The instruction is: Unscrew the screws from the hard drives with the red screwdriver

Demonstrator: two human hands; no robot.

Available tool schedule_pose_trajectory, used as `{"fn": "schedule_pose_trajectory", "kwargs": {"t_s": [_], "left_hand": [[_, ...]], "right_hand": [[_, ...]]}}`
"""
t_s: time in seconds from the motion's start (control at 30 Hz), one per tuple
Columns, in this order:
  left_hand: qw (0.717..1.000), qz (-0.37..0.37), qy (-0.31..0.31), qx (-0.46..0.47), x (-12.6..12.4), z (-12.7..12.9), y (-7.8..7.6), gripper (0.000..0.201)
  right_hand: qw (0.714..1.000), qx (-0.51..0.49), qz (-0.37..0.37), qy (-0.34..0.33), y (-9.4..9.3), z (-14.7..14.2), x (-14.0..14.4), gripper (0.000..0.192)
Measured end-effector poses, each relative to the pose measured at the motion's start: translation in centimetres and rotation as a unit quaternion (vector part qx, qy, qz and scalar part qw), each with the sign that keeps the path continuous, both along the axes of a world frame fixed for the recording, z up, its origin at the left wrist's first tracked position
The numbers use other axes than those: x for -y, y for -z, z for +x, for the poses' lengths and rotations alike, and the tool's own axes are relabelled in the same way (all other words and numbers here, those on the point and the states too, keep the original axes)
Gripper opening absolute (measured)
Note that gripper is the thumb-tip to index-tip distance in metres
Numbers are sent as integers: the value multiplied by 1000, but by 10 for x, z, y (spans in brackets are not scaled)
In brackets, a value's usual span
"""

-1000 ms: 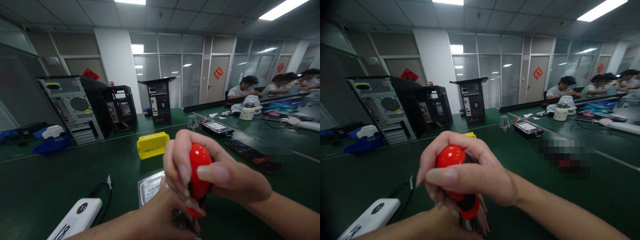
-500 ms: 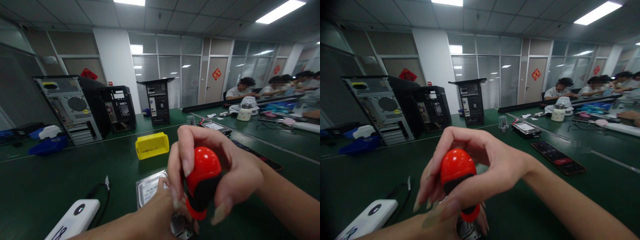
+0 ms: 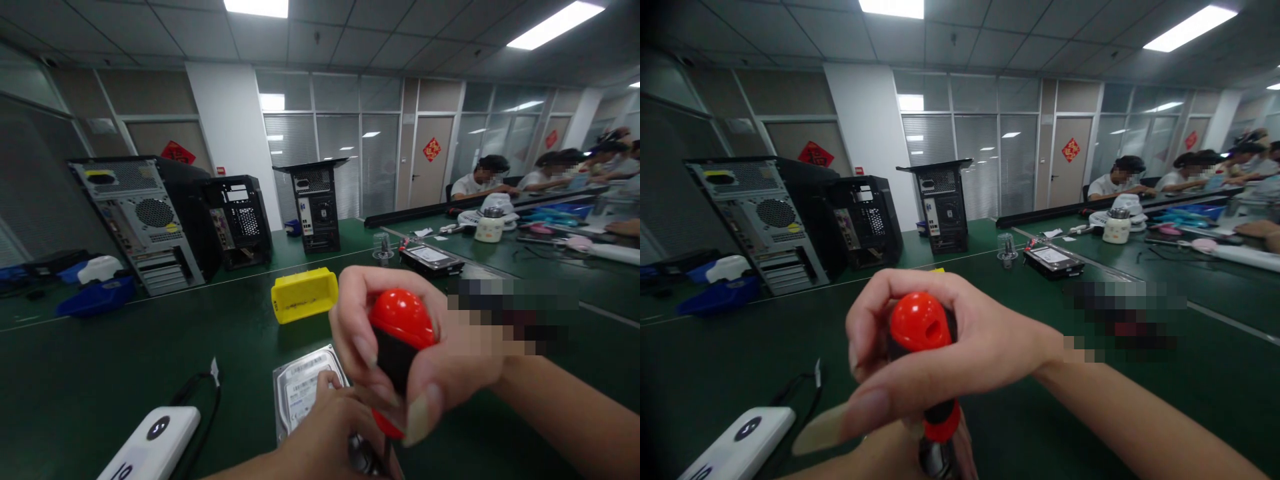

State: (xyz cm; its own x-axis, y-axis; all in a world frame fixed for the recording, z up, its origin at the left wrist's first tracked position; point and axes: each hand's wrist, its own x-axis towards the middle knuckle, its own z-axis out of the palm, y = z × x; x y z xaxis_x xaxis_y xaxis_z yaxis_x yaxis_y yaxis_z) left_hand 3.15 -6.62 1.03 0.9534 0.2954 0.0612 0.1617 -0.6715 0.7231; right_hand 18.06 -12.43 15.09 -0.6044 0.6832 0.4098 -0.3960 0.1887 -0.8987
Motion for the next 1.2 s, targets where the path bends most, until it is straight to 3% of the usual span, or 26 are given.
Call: {"fn": "schedule_pose_trajectory", "kwargs": {"t_s": [0.3, 0.43, 0.67, 0.8, 0.93, 1.13, 1.2], "left_hand": [[998, -56, 7, 9, 0, -3, 14, 35], [997, -72, 2, 11, 0, -4, 18, 37], [999, -38, 1, 10, 1, -2, 14, 33], [998, -22, -53, 17, 3, 0, 12, 34], [992, -3, -119, 36, 7, -3, 1, 66], [997, -8, -72, 2, 10, -6, -12, 30], [998, -11, -63, -3, 10, -6, -12, 31]], "right_hand": [[999, 34, -18, 1, -2, -2, 6, 12], [999, 40, -34, 3, -2, -4, 10, 17], [997, 69, -46, -8, -11, -3, 16, 17], [997, 74, -19, -11, -12, -3, 15, 21], [998, 40, -22, -48, -7, -6, 10, 28], [997, -25, -47, -56, 4, -11, 4, 34], [997, -21, -39, -59, 5, -10, 4, 32]]}}
